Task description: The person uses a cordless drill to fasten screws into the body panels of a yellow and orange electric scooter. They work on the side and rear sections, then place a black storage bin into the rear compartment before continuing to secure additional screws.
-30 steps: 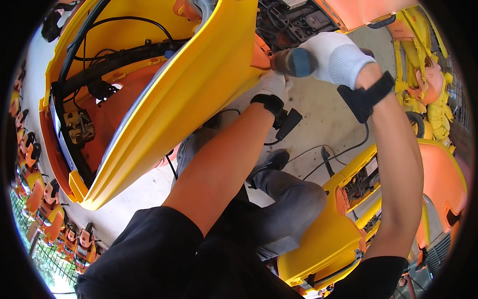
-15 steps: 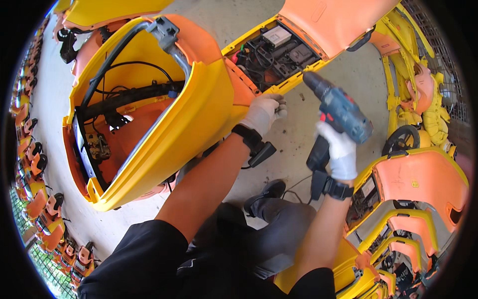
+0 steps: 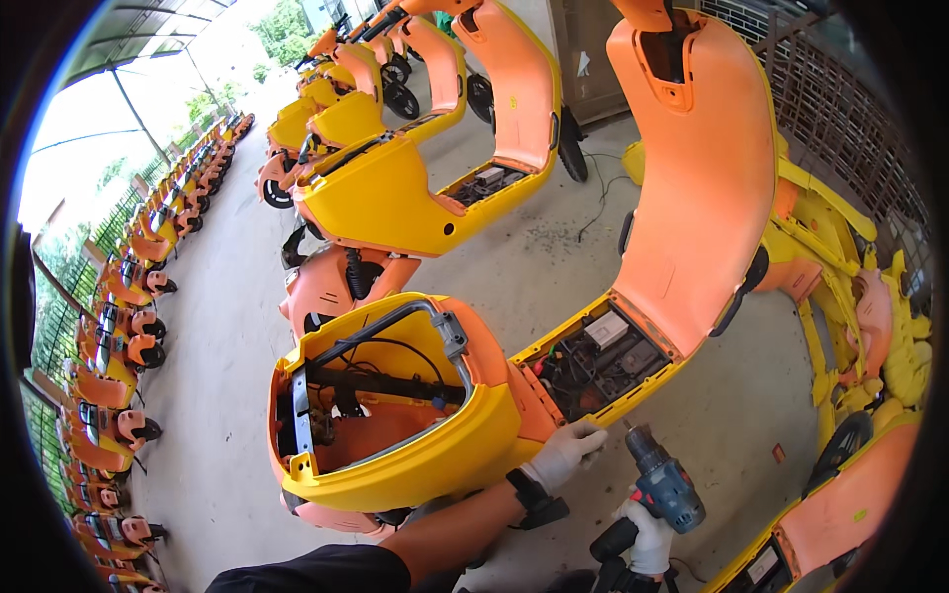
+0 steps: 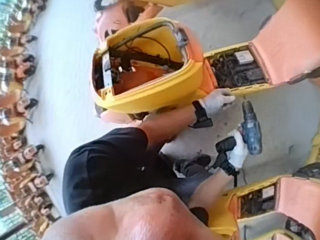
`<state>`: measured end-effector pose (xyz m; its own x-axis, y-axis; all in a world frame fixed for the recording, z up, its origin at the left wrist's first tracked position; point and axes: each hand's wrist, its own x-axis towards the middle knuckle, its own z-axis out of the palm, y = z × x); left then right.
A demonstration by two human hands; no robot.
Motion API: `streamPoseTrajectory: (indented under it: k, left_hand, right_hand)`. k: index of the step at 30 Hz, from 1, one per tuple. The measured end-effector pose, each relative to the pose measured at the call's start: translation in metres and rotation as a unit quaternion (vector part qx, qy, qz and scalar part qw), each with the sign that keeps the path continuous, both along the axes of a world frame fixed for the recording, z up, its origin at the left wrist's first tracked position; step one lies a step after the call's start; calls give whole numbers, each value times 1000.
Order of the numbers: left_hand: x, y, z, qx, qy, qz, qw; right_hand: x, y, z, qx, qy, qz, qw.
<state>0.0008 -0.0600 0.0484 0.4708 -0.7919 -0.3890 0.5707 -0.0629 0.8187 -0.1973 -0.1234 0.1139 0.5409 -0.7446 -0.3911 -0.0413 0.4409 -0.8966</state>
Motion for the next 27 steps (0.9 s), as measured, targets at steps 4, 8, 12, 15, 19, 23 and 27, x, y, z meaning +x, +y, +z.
streamPoseTrajectory:
  k: [4,8,12,15,19,23,27]
  left_hand:
    - [-3,-5,11,1,-7,10,1000]
    - [3,-8,-2,-20,78,17,997]
    - [7,-10,-16,-53,114,30,992]
    - [7,-8,-8,-38,86,18,995]
    - [9,-7,-4,-56,120,33,991]
    - [8,-7,4,-57,137,30,988]
    - [11,-5,5,-78,121,-2,990]
  right_hand:
    - [-3,-1,9,-20,17,15,1000]
    - [-1,6,16,-16,22,11,1000]
    - [2,11,16,-7,9,4,1000]
    - [-1,11,13,-10,12,8,1000]
    - [-5,12,11,-11,18,15,1000]
    - [-8,15,16,-15,37,3,999]
    - [-10,15,20,-35,34,1,999]
